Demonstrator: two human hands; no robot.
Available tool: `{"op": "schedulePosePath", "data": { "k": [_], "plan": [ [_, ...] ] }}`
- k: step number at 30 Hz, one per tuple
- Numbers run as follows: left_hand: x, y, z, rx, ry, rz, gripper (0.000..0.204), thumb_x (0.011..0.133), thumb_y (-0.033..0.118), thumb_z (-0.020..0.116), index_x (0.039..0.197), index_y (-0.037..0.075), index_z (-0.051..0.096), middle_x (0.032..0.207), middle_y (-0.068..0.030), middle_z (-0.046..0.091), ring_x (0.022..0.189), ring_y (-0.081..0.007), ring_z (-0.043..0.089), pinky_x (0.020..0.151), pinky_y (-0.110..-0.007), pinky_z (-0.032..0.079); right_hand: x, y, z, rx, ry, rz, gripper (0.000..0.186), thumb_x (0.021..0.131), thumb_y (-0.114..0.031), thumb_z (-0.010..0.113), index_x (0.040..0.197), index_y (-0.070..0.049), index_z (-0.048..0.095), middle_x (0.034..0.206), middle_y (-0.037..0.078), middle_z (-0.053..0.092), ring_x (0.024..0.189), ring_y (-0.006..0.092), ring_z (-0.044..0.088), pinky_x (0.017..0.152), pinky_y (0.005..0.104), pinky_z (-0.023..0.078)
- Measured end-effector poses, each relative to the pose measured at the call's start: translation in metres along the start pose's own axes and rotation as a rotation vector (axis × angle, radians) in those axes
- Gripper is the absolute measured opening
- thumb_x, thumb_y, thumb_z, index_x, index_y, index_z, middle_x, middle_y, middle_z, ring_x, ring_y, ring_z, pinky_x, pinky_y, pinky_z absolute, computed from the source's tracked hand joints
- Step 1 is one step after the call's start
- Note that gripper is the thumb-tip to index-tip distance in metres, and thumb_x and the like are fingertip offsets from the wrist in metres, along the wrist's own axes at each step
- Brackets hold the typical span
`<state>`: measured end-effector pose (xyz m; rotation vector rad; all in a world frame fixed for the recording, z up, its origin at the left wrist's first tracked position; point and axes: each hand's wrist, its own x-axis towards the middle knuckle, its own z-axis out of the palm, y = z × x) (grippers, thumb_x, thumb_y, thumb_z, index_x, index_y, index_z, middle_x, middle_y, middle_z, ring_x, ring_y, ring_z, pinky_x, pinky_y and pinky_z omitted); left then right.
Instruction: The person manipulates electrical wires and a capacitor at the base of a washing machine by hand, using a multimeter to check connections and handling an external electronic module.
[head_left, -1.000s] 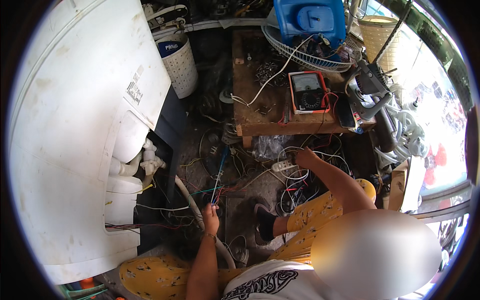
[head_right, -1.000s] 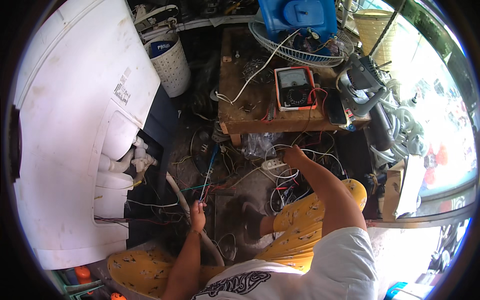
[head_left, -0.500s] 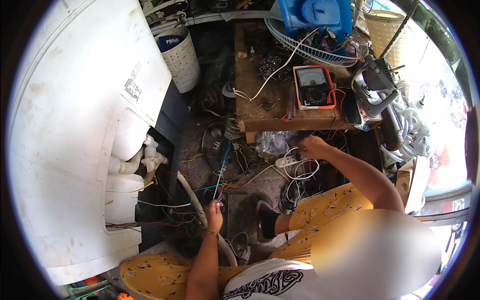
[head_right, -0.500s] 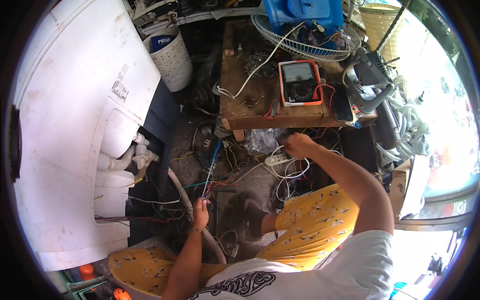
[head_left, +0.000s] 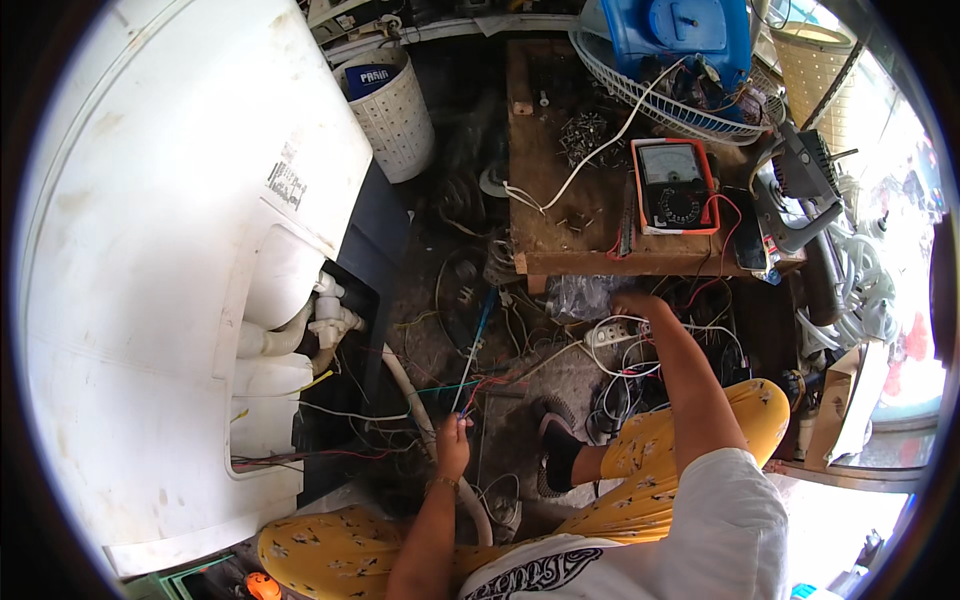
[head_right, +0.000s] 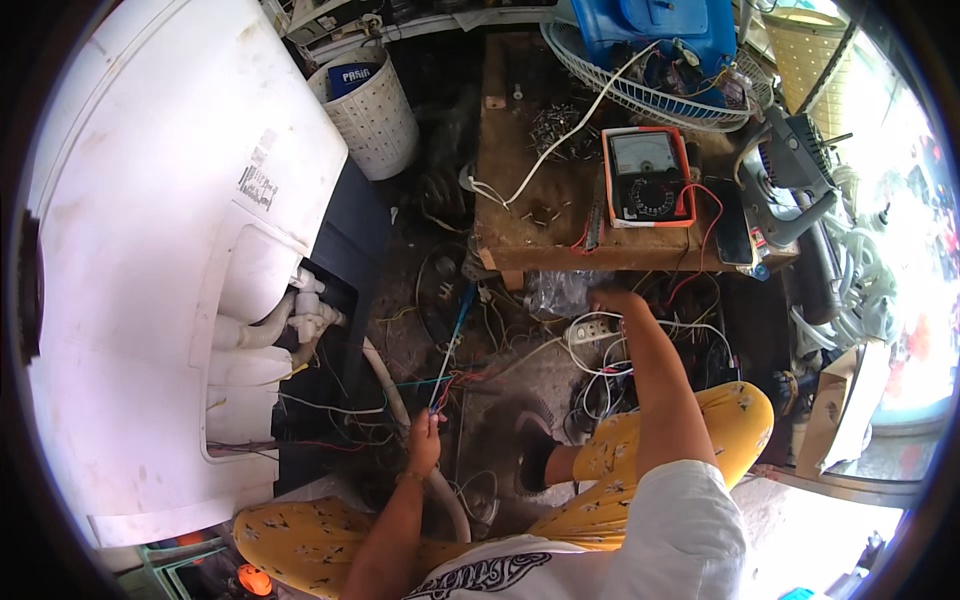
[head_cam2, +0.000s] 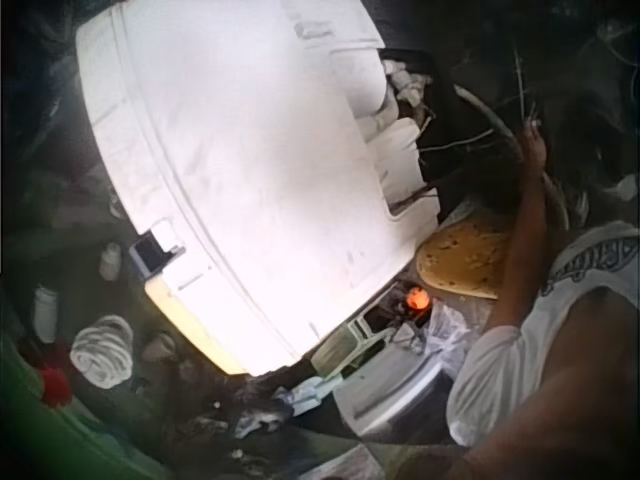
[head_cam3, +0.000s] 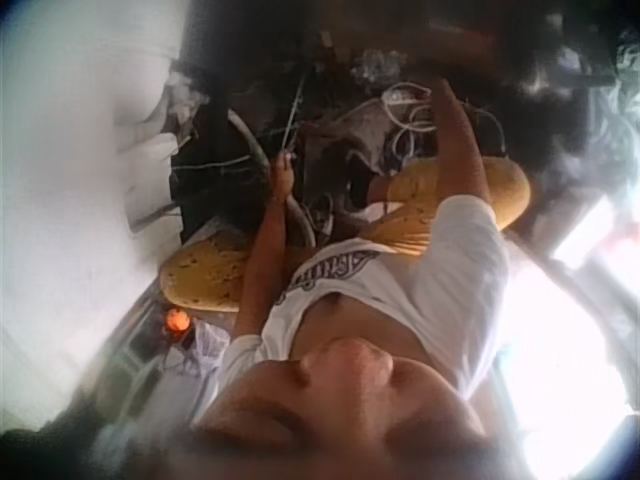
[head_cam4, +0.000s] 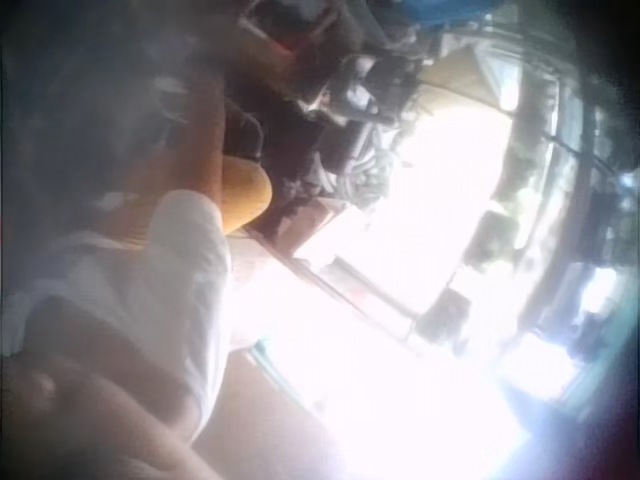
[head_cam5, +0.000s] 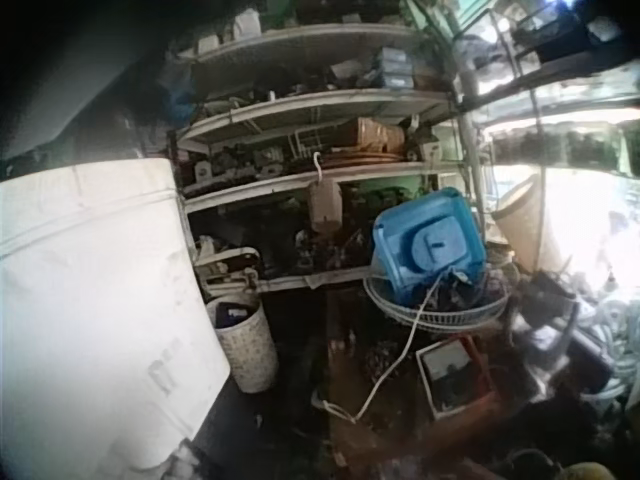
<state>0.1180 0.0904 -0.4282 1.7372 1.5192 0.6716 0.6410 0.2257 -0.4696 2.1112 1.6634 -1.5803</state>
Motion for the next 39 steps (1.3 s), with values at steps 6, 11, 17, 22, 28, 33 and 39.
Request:
{"op": "schedulePosePath", "data": {
  "k": [6,11,17,22,28,33,39],
  "plan": [
    [-0.005,-0.007,-0.001,-0.069,0.04,-0.09,0.016,0.098,0.013,0.047,0.096,0.003,0.059,0.088,-0.0132,0.066,0.084,-0.0314,0.063,0.076,-0.039,0.047,-0.008,-0.017,0.006,-0.917,0.241,-0.322,0.051,0.091,-0.046,0.042,0.12,-0.009,0.063,0.119,0.008,0.065,0.108,0.0262,0.061,0.094,0.0367,0.046],
    [0.0,-0.005,0.001,-0.048,0.01,-0.075,0.017,0.099,0.014,0.046,0.096,0.003,0.058,0.088,-0.0111,0.066,0.083,-0.0263,0.063,0.078,-0.036,0.047,-0.009,0.013,0.013,-0.809,0.17,-0.089,0.046,0.089,-0.043,0.047,0.12,-0.012,0.064,0.128,0.007,0.057,0.117,0.0262,0.052,0.098,0.0436,0.039],
    [0.0,-0.004,0.001,-0.085,0.034,-0.084,0.017,0.099,0.014,0.046,0.095,0.002,0.058,0.086,-0.0112,0.065,0.082,-0.0265,0.063,0.077,-0.036,0.047,0.003,0.018,0.026,-0.834,0.126,0.046,0.042,0.087,-0.039,0.053,0.12,-0.016,0.065,0.139,0.006,0.046,0.128,0.0263,0.041,0.102,0.0519,0.029],
    [0.0,-0.003,0.004,-0.154,0.038,-0.113,0.017,0.098,0.013,0.048,0.093,0.002,0.06,0.082,-0.011,0.065,0.079,-0.0275,0.064,0.073,-0.036,0.048,-0.013,0.037,0.054,-0.972,0.162,0.132,0.039,0.085,-0.035,0.058,0.12,-0.019,0.066,0.148,0.006,0.038,0.137,0.0263,0.032,0.106,0.0588,0.021],
    [-0.001,-0.005,-0.004,-0.134,0.087,-0.118,0.014,0.096,0.011,0.051,0.094,0.002,0.061,0.078,-0.0112,0.066,0.073,-0.0281,0.065,0.067,-0.035,0.049,-0.049,-0.024,0.06,-1.329,0.03,0.155,0.072,0.061,-0.044,0.078,0.126,-0.018,0.063,0.152,0.009,0.032,0.143,0.0308,0.024,0.109,0.065,0.016],
    [-0.004,-0.014,0.009,-0.144,0.141,-0.049,0.011,0.094,0.011,0.053,0.092,0.005,0.061,0.08,-0.0082,0.069,0.072,-0.027,0.065,0.071,-0.038,0.048,-0.097,-0.052,0.046,-1.431,0.108,-0.03,0.094,0.05,-0.058,0.082,0.128,-0.01,0.06,0.153,0.016,0.028,0.144,0.0359,0.019,0.109,0.0706,0.013],
    [-0.013,-0.026,0.014,-0.036,0.223,0.003,0.009,0.094,0.012,0.053,0.092,0.007,0.061,0.078,-0.0058,0.068,0.072,-0.0276,0.061,0.071,-0.042,0.047,-0.181,-0.123,0.029,-1.122,0.431,-0.275,0.096,0.05,-0.052,0.083,0.126,0.001,0.056,0.147,0.022,0.034,0.142,0.0366,0.023,0.114,0.0639,0.012]
  ]
}}
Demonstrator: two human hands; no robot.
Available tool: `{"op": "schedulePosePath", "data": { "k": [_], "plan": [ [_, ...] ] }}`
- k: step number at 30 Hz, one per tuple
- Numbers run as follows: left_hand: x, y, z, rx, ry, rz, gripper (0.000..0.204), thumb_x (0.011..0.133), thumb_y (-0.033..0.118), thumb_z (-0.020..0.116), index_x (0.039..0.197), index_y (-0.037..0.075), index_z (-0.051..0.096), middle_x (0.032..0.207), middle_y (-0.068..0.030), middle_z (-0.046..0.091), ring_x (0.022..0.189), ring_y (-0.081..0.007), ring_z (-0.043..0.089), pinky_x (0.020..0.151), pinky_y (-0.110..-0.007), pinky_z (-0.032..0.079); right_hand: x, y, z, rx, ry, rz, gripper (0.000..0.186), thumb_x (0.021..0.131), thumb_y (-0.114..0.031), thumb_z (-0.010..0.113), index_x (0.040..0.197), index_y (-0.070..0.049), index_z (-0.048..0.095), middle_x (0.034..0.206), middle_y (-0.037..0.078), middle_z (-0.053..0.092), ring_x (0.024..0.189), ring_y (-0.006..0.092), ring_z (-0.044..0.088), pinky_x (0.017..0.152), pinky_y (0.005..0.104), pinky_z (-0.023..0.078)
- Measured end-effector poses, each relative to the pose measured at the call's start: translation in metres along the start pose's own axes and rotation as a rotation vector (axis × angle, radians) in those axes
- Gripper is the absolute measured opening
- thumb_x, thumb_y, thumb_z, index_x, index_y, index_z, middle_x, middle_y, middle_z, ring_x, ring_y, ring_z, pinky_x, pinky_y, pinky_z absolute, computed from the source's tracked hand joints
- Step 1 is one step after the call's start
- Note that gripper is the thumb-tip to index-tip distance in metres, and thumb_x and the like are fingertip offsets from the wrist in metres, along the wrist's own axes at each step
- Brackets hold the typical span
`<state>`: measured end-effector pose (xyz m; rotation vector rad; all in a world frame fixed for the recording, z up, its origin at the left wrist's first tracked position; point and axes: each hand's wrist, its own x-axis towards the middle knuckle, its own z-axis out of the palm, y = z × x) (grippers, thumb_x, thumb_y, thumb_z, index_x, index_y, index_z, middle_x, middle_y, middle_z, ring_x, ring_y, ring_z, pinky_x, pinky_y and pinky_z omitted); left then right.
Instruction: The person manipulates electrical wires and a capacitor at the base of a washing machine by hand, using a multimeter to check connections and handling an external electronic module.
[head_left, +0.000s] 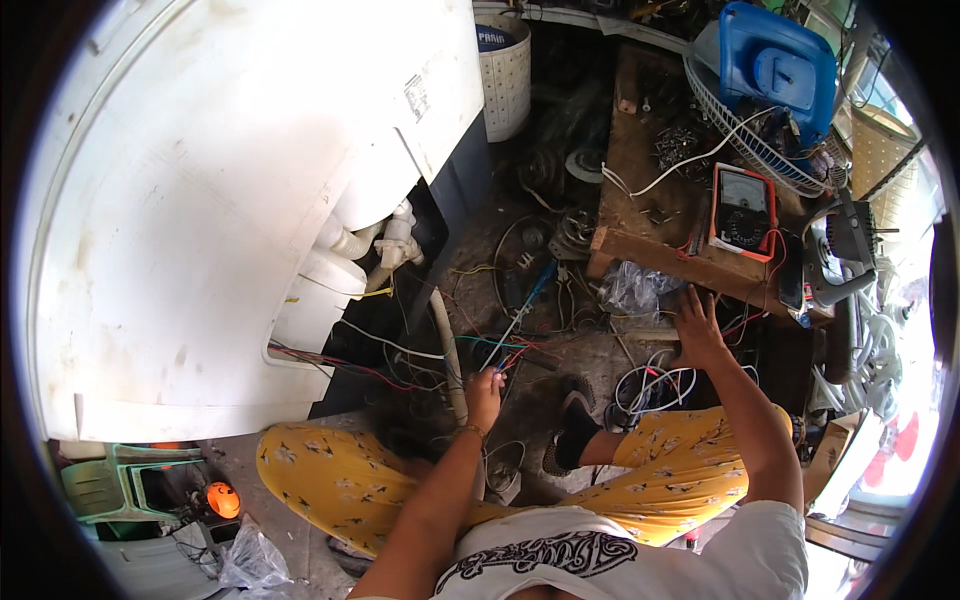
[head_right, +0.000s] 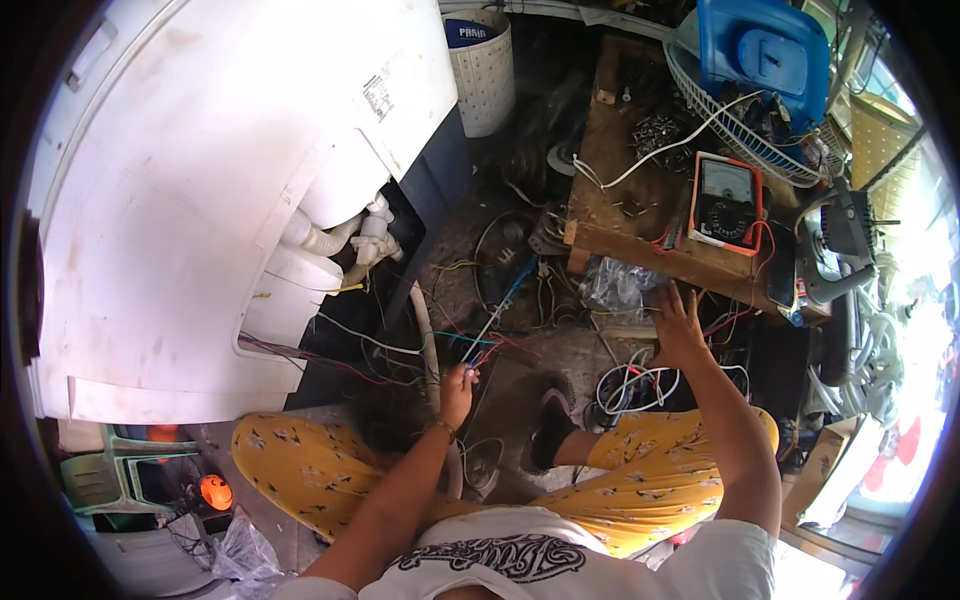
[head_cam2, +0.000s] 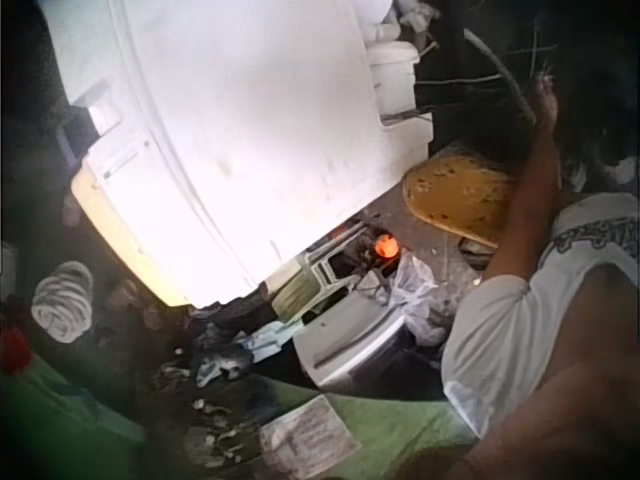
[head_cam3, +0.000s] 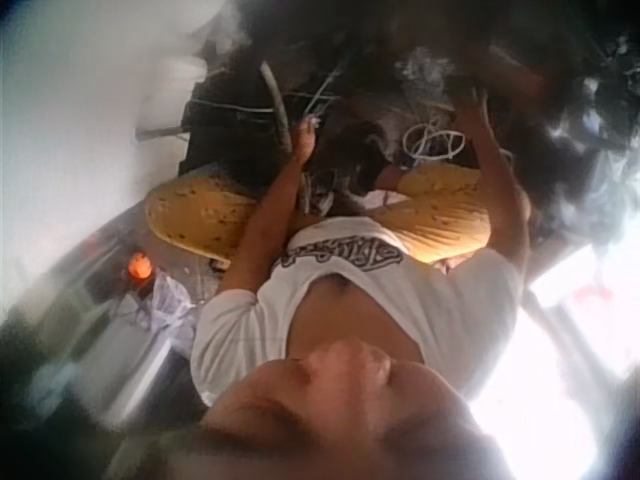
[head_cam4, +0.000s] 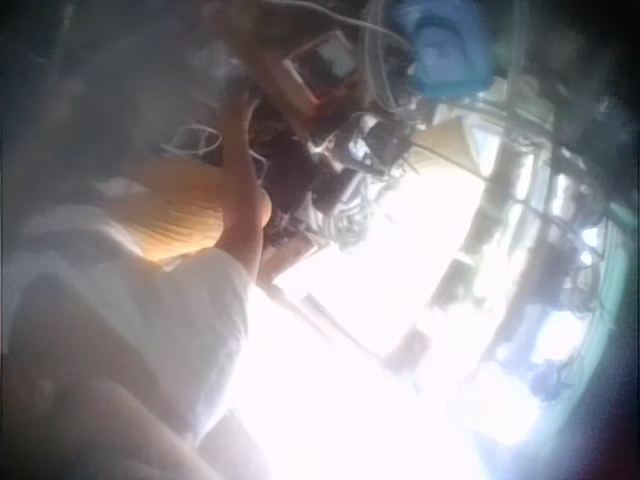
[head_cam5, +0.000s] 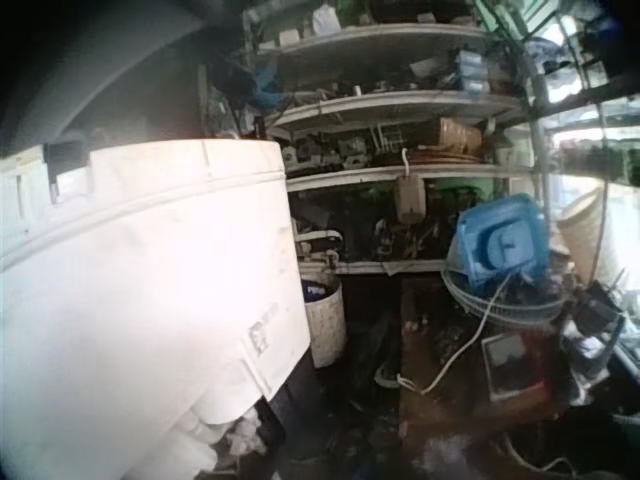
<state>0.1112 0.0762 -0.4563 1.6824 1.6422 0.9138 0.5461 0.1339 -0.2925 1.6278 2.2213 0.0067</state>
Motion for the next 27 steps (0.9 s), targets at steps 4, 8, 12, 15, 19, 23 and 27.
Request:
{"op": "schedulePosePath", "data": {
  "k": [4,8,12,15,19,23,27],
  "plan": [
    [0.005,0.022,0.006,-0.05,0.031,0.012,0.011,0.094,0.012,0.053,0.09,0.007,0.061,0.075,-0.0068,0.065,0.072,-0.0295,0.061,0.068,-0.042,0.047,-0.012,0.002,-0.019,0.125,-0.011,0.062,0.089,0.049,-0.044,0.085,0.118,0.001,0.051,0.125,0.022,0.053,0.129,0.0369,0.043,0.115,0.057,0.017],
    [0.008,0.029,0.001,-0.182,-0.022,-0.024,0.015,0.096,0.012,0.05,0.089,0.003,0.06,0.073,-0.0103,0.062,0.068,-0.0272,0.06,0.065,-0.039,0.047,-0.007,-0.008,-0.014,0.191,0.187,0.094,0.088,0.05,-0.04,0.086,0.12,-0.002,0.049,0.114,0.015,0.059,0.112,0.0341,0.055,0.113,0.0541,0.025],
    [0.013,0.054,0.001,-0.213,-0.016,-0.045,0.018,0.097,0.013,0.049,0.088,0.001,0.059,0.071,-0.009,0.06,0.065,-0.0267,0.054,0.071,-0.038,0.045,-0.011,-0.02,-0.007,0.27,0.348,0.172,0.086,0.052,-0.04,0.086,0.122,-0.005,0.051,0.113,0.015,0.06,0.109,0.0336,0.056,0.108,0.0506,0.032],
    [0.014,0.069,-0.009,-0.109,0.047,-0.003,0.017,0.096,0.013,0.05,0.089,0.002,0.061,0.07,-0.009,0.06,0.066,-0.0287,0.052,0.079,-0.041,0.041,-0.013,-0.04,-0.009,0.495,0.221,0.285,0.082,0.058,-0.046,0.082,0.121,-0.002,0.055,0.109,0.019,0.063,0.108,0.0351,0.059,0.102,0.045,0.039],
    [0.016,0.092,-0.014,0.039,0.03,0.127,0.015,0.094,0.013,0.053,0.087,0.004,0.063,0.069,-0.0117,0.062,0.071,-0.0336,0.056,0.081,-0.045,0.039,-0.016,-0.063,-0.01,0.847,-0.057,0.36,0.088,0.064,-0.06,0.075,0.122,0.003,0.057,0.107,0.023,0.066,0.104,0.035,0.063,0.09,0.0411,0.048],
    [0.018,0.099,-0.003,0.063,0.052,0.081,0.011,0.091,0.012,0.057,0.085,0.004,0.062,0.071,-0.0129,0.063,0.072,-0.0348,0.057,0.081,-0.045,0.04,-0.013,-0.07,-0.004,0.925,-0.105,0.346,0.089,0.063,-0.065,0.072,0.118,0.004,0.06,0.103,0.023,0.068,0.102,0.0352,0.065,0.089,0.0403,0.049],
    [0.024,0.089,-0.005,0.137,0.036,0.121,0.008,0.088,0.009,0.061,0.084,0.002,0.062,0.074,-0.0148,0.064,0.074,-0.0362,0.057,0.082,-0.046,0.04,-0.004,-0.089,-0.027,0.81,-0.051,0.312,0.09,0.063,-0.067,0.07,0.117,0.004,0.061,0.106,0.024,0.067,0.104,0.0359,0.064,0.09,0.0408,0.049]
  ]
}}
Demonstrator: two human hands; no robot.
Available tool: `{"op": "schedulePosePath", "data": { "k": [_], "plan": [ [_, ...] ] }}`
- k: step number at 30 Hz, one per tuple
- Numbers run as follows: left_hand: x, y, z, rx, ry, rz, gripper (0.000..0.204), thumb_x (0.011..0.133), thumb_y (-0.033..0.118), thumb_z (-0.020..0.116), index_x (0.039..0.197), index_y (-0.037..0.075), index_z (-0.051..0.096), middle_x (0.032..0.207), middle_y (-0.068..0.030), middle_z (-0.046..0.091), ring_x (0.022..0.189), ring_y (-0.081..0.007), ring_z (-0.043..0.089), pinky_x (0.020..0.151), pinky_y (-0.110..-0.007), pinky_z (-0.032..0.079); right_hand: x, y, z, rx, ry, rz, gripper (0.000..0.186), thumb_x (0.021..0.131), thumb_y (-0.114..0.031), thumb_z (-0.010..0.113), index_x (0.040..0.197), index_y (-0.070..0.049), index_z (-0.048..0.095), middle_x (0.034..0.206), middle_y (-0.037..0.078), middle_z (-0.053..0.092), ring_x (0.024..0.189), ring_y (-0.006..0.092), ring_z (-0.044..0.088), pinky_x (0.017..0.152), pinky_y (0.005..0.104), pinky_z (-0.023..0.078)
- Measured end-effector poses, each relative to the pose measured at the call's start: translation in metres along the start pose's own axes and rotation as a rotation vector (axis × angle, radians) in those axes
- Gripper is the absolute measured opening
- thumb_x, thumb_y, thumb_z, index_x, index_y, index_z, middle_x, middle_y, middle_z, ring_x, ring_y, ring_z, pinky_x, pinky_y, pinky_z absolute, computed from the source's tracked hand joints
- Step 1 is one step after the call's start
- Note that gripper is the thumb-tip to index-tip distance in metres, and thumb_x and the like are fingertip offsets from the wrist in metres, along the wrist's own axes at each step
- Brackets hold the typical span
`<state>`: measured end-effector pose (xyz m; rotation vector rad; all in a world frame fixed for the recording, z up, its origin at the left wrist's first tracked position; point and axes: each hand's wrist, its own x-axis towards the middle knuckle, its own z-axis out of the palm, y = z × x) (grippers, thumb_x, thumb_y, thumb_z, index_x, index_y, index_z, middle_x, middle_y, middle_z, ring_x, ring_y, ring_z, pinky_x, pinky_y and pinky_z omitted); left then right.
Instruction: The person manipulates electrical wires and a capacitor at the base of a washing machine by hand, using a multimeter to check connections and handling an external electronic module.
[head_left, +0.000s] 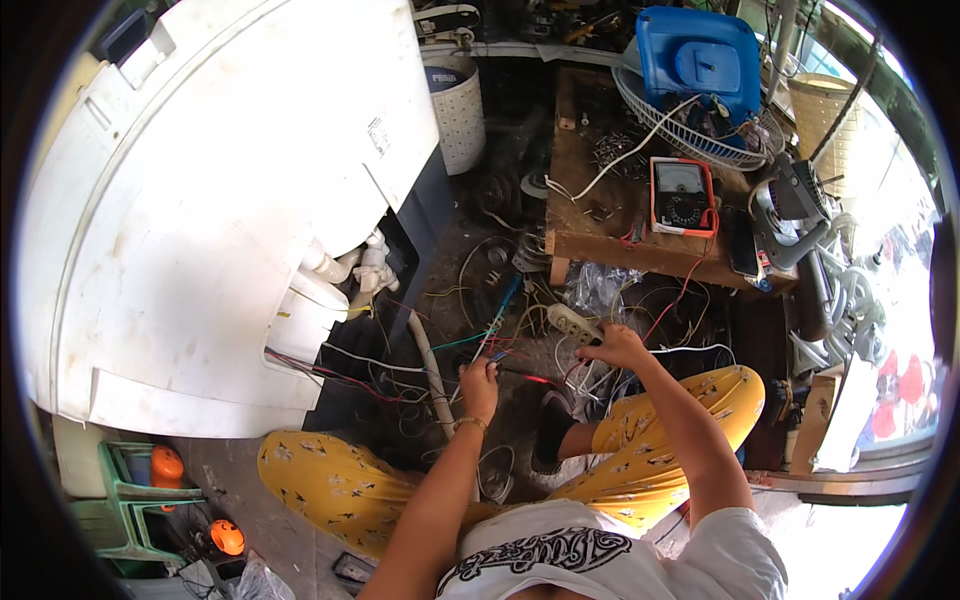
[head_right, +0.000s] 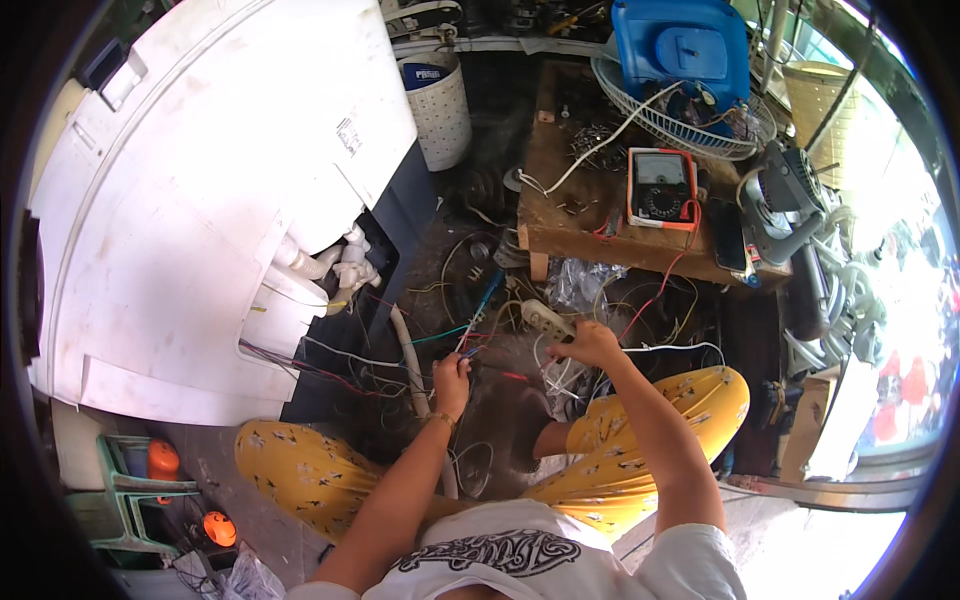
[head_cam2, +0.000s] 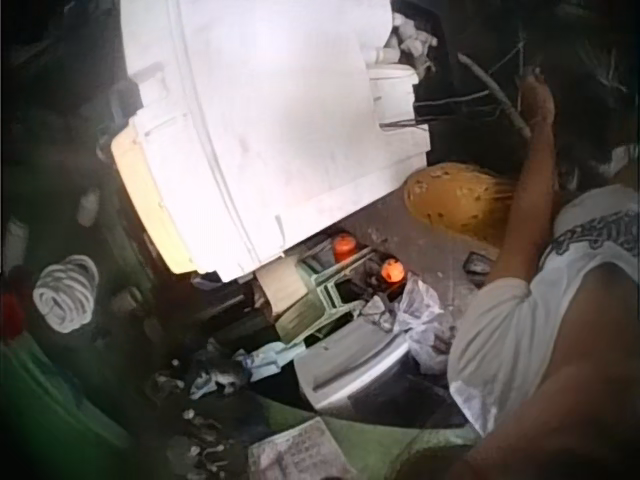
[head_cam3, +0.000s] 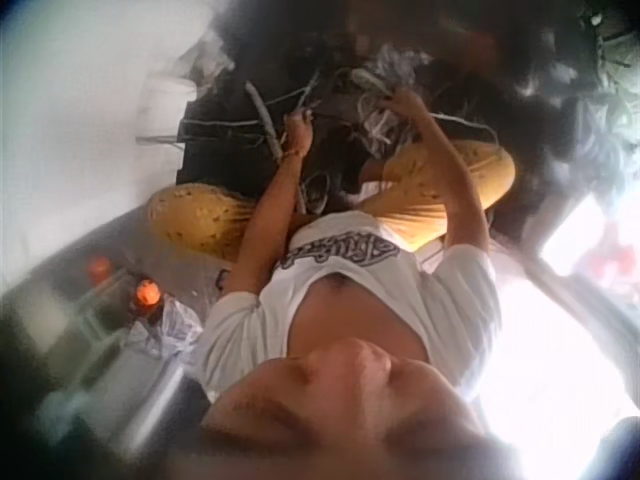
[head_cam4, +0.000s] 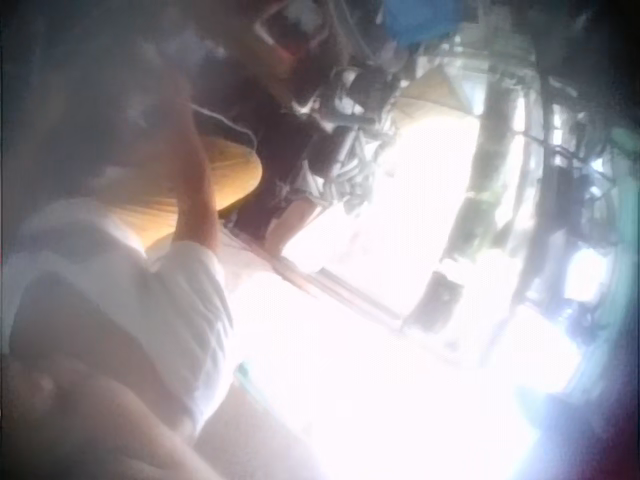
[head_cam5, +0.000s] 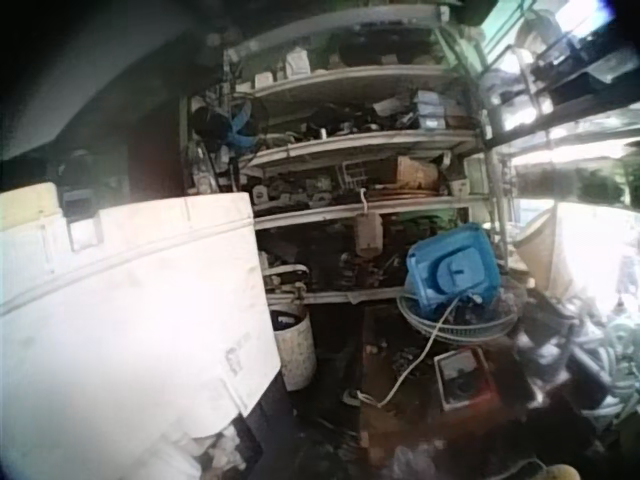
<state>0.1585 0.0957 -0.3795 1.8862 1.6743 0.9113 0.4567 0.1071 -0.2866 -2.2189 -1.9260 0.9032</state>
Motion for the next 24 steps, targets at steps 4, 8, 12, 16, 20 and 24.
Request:
{"op": "schedulePosePath", "data": {
  "k": [4,8,12,16,20,24],
  "plan": [
    [0.011,0.0,0.0,-0.019,0.039,0.05,0.008,0.086,0.008,0.062,0.086,0.0,0.063,0.081,-0.0158,0.065,0.077,-0.0373,0.056,0.081,-0.047,0.042,0.008,-0.024,-0.008,-0.049,-0.036,-0.085,0.096,0.064,-0.069,0.069,0.118,0.01,0.056,0.106,0.027,0.065,0.102,0.037,0.064,0.088,0.0422,0.049],
    [0.023,0.011,-0.006,-0.046,0.102,0.152,0.007,0.088,0.008,0.061,0.084,0.003,0.062,0.078,-0.0147,0.065,0.074,-0.0374,0.057,0.072,-0.043,0.044,0.016,-0.039,0.0,-0.04,-0.056,-0.078,0.095,0.063,-0.07,0.069,0.114,0.01,0.057,0.104,0.028,0.065,0.102,0.0376,0.064,0.088,0.0429,0.049],
    [0.034,0.028,-0.014,-0.121,0.095,0.14,0.006,0.088,0.008,0.06,0.086,0.002,0.06,0.081,-0.0177,0.063,0.077,-0.0397,0.058,0.072,-0.045,0.045,0.018,-0.037,-0.003,0.058,-0.136,-0.058,0.095,0.062,-0.071,0.069,0.111,0.011,0.057,0.101,0.028,0.066,0.1,0.0377,0.065,0.086,0.0431,0.049],
    [0.037,0.025,-0.015,-0.036,0.013,0.113,0.008,0.09,0.008,0.059,0.093,0.002,0.056,0.081,-0.0187,0.062,0.08,-0.0397,0.059,0.07,-0.046,0.046,0.014,-0.048,0.001,0.027,-0.114,-0.054,0.092,0.061,-0.068,0.071,0.108,0.01,0.059,0.087,0.023,0.068,0.09,0.0339,0.068,0.081,0.0414,0.052],
    [0.039,0.022,-0.009,-0.087,0.016,0.157,0.013,0.09,0.007,0.06,0.098,0.002,0.052,0.082,-0.0185,0.061,0.081,-0.0391,0.059,0.069,-0.046,0.045,0.019,-0.048,0.016,0.022,-0.142,-0.039,0.096,0.061,-0.072,0.069,0.108,0.012,0.057,0.097,0.028,0.067,0.096,0.0362,0.067,0.083,0.0414,0.051],
    [0.042,0.022,-0.01,-0.114,0.093,0.155,0.013,0.089,0.006,0.061,0.096,0.002,0.051,0.084,-0.0177,0.06,0.082,-0.0388,0.059,0.07,-0.046,0.045,0.019,-0.064,0.013,0.152,-0.26,0.026,0.099,0.061,-0.074,0.068,0.11,0.012,0.057,0.099,0.027,0.067,0.098,0.0357,0.067,0.083,0.0406,0.051]
  ]
}}
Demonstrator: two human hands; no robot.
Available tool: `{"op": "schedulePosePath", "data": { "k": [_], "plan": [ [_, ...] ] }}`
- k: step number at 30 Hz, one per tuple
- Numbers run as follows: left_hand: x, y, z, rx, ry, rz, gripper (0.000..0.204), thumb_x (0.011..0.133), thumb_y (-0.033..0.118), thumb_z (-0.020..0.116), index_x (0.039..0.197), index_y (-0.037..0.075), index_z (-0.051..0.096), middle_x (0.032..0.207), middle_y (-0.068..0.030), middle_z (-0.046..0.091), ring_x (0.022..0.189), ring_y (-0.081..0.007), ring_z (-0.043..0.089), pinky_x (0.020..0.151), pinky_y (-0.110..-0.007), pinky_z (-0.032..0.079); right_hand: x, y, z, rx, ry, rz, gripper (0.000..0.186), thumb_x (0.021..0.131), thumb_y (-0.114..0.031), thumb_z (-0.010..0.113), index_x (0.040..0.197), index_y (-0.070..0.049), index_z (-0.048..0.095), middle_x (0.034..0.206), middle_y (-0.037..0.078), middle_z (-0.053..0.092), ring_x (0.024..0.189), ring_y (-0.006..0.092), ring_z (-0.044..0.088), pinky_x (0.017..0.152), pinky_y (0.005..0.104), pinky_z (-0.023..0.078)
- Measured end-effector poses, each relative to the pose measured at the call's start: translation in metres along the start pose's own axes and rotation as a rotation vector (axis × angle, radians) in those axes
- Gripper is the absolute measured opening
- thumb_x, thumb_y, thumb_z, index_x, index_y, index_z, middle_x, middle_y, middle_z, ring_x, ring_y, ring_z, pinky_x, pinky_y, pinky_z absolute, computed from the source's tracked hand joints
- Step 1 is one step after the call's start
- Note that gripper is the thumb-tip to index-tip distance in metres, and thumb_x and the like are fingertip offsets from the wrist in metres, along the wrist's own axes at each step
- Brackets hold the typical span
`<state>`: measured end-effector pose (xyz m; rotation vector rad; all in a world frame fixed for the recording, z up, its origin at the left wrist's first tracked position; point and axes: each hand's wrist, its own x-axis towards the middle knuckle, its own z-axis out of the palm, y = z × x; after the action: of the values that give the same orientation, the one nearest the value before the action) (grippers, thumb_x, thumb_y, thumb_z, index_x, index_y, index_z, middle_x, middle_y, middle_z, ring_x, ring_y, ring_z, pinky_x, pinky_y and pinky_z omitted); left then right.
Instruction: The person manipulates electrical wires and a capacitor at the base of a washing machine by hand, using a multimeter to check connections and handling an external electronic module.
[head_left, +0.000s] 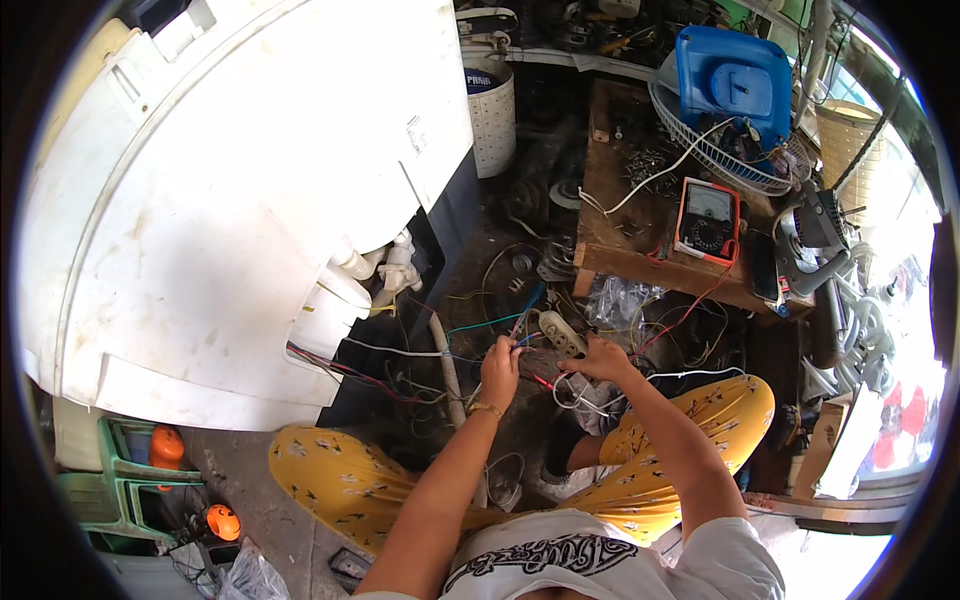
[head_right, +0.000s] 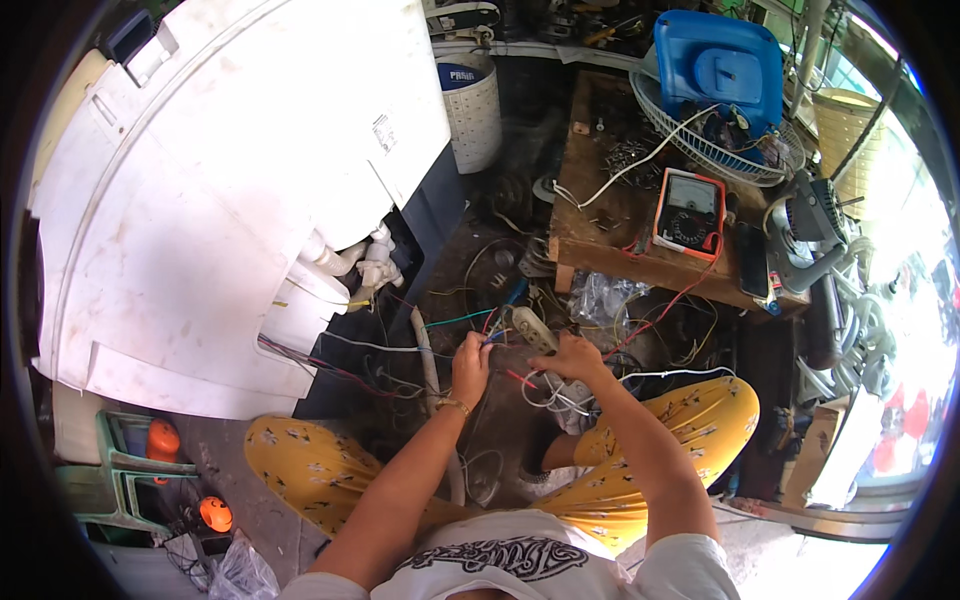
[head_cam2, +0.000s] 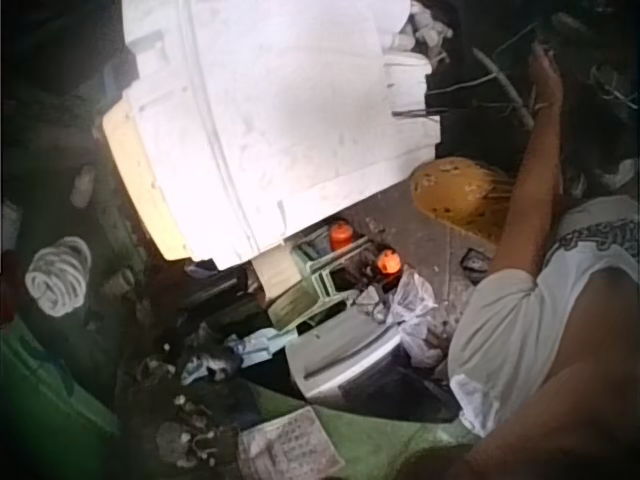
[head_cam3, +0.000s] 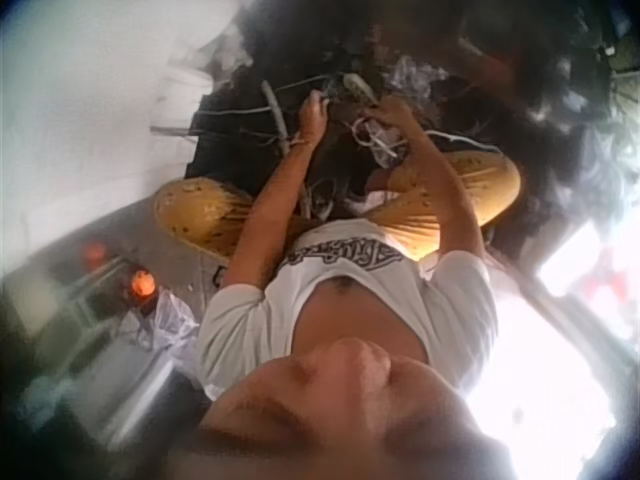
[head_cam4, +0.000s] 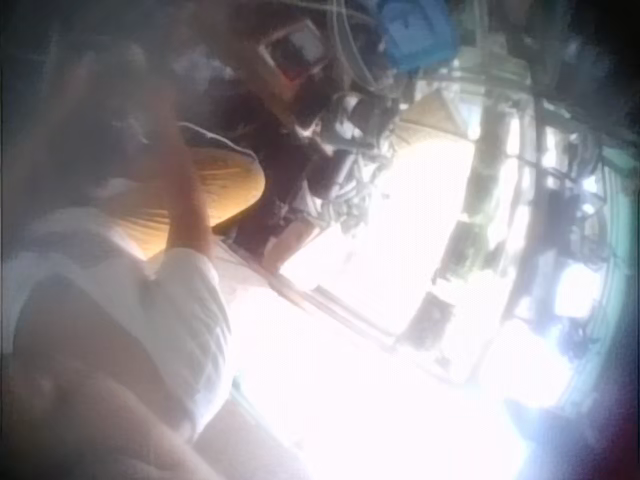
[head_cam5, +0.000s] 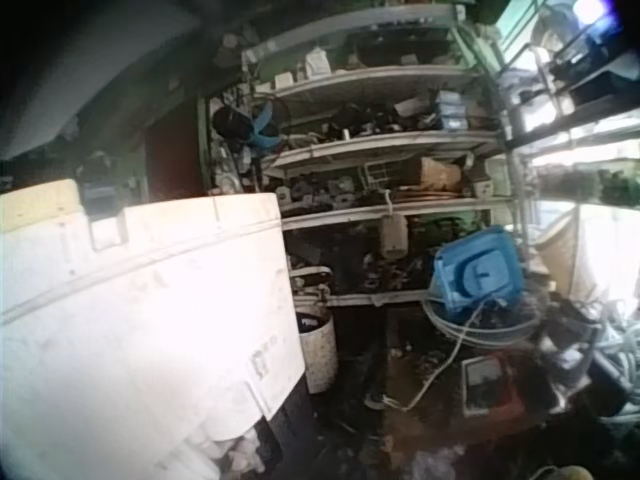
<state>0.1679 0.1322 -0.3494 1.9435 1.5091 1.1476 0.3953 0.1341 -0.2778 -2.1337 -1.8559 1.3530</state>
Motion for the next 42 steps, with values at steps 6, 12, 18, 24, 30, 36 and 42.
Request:
{"op": "schedulePosePath", "data": {
  "k": [6,12,18,24,30,36,42],
  "plan": [
    [0.016,0.014,-0.002,-0.026,0.013,0.041,0.011,0.087,0.005,0.062,0.093,0.002,0.053,0.085,-0.0173,0.061,0.083,-0.0382,0.059,0.071,-0.045,0.046,0.013,0.0,0.01,-0.084,0.097,-0.029,0.106,0.058,-0.076,0.068,0.113,0.014,0.056,0.102,0.029,0.066,0.101,0.0385,0.065,0.086,0.0415,0.05],
    [0.02,0.013,-0.009,-0.019,-0.091,0.137,0.011,0.085,0.002,0.061,0.09,0.002,0.052,0.083,-0.0168,0.062,0.084,-0.0393,0.058,0.072,-0.047,0.047,0.016,-0.003,0.012,-0.052,0.074,-0.036,0.105,0.058,-0.076,0.068,0.112,0.013,0.058,0.103,0.029,0.065,0.101,0.0382,0.064,0.087,0.0421,0.049],
    [0.018,0.007,-0.005,0.039,-0.019,0.179,0.01,0.084,0.001,0.061,0.088,0.002,0.052,0.084,-0.0163,0.064,0.082,-0.039,0.057,0.073,-0.047,0.046,0.014,-0.006,0.013,-0.015,0.087,-0.054,0.098,0.058,-0.073,0.071,0.105,0.013,0.061,0.101,0.031,0.066,0.099,0.0381,0.066,0.088,0.0408,0.05],
    [0.017,0.008,0.002,0.023,0.016,0.195,0.008,0.084,-0.001,0.059,0.086,0.002,0.052,0.081,-0.0175,0.062,0.08,-0.0398,0.055,0.07,-0.047,0.045,0.012,-0.005,0.009,0.056,0.032,-0.07,0.091,0.061,-0.073,0.069,0.1,0.009,0.066,0.095,0.029,0.067,0.096,0.0384,0.066,0.085,0.0423,0.049],
    [0.017,0.003,0.005,0.065,0.044,0.266,0.011,0.08,-0.004,0.057,0.079,0.002,0.048,0.072,-0.0181,0.056,0.072,-0.0409,0.051,0.065,-0.048,0.043,0.003,-0.019,0.002,0.06,-0.02,-0.067,0.094,0.061,-0.075,0.069,0.107,0.008,0.063,0.1,0.024,0.066,0.095,0.0342,0.065,0.082,0.0407,0.049],
    [0.011,-0.002,0.012,0.084,0.0,0.226,0.016,0.07,-0.009,0.055,0.078,0.002,0.047,0.074,-0.0189,0.056,0.074,-0.0436,0.05,0.069,-0.048,0.042,0.009,-0.015,0.005,0.05,0.0,-0.035,0.095,0.062,-0.075,0.068,0.107,0.009,0.062,0.103,0.026,0.066,0.098,0.0354,0.065,0.084,0.0413,0.049],
    [0.012,0.007,0.006,0.055,-0.005,0.297,0.017,0.071,-0.01,0.056,0.077,0.002,0.046,0.073,-0.018,0.053,0.07,-0.043,0.048,0.067,-0.047,0.04,0.012,-0.012,0.007,0.06,0.0,-0.047,0.095,0.062,-0.074,0.069,0.107,0.009,0.062,0.102,0.027,0.066,0.099,0.0355,0.065,0.084,0.0412,0.049]
  ]
}}
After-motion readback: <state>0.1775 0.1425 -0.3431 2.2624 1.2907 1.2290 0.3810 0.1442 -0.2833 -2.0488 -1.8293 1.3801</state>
